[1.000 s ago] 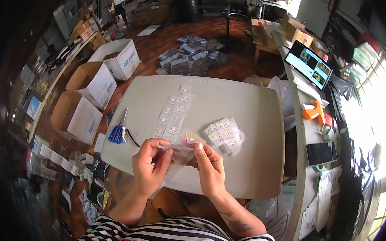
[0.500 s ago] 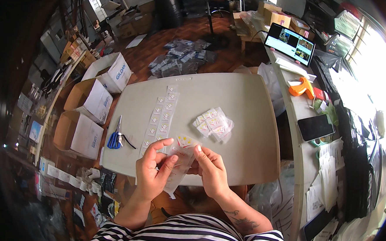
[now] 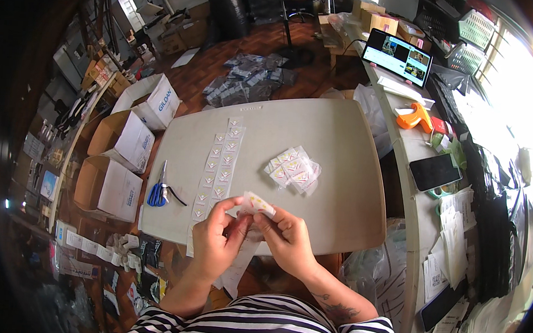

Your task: The person uses scissors to cut small stickers from a sheet and places them into small plastic bags. They then cut larger flag-shaped stickers from a sheet and place them on the table.

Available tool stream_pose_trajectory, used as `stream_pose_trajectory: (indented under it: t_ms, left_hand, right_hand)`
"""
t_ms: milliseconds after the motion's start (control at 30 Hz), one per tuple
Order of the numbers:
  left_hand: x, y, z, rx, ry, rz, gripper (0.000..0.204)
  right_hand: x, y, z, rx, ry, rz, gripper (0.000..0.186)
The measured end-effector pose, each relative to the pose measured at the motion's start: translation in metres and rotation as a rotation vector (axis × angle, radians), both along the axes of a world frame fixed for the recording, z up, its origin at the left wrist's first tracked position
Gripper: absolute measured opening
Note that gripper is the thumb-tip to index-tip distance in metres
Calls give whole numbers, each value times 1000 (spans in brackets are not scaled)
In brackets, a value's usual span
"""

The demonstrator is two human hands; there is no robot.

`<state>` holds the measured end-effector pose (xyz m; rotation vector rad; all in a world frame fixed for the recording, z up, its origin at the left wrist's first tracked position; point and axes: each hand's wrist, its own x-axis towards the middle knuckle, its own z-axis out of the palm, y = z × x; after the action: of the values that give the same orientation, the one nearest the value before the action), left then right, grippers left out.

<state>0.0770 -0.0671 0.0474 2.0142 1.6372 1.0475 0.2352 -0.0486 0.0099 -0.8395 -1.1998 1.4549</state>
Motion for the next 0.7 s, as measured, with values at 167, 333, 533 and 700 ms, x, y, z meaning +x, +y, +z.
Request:
stream_pose_trajectory:
  t_ms: [167,333,533,700]
  left_hand:
    - [-6,15,-4,187,45,-61,23]
    - [2,26,-16,-90,-407,-143,10]
    - [29,40,-56,90,-553,-28,11]
    - [32,41,-58,156,-400,-46,13]
  right_hand:
    - [5,4,3,191,-298,-109,51]
    - [2,0,-14,161,-23,-93,60]
    - [-22,-4,-36,187,-5,-278,55]
    - [-29,-5,-36,199,24,-398,55]
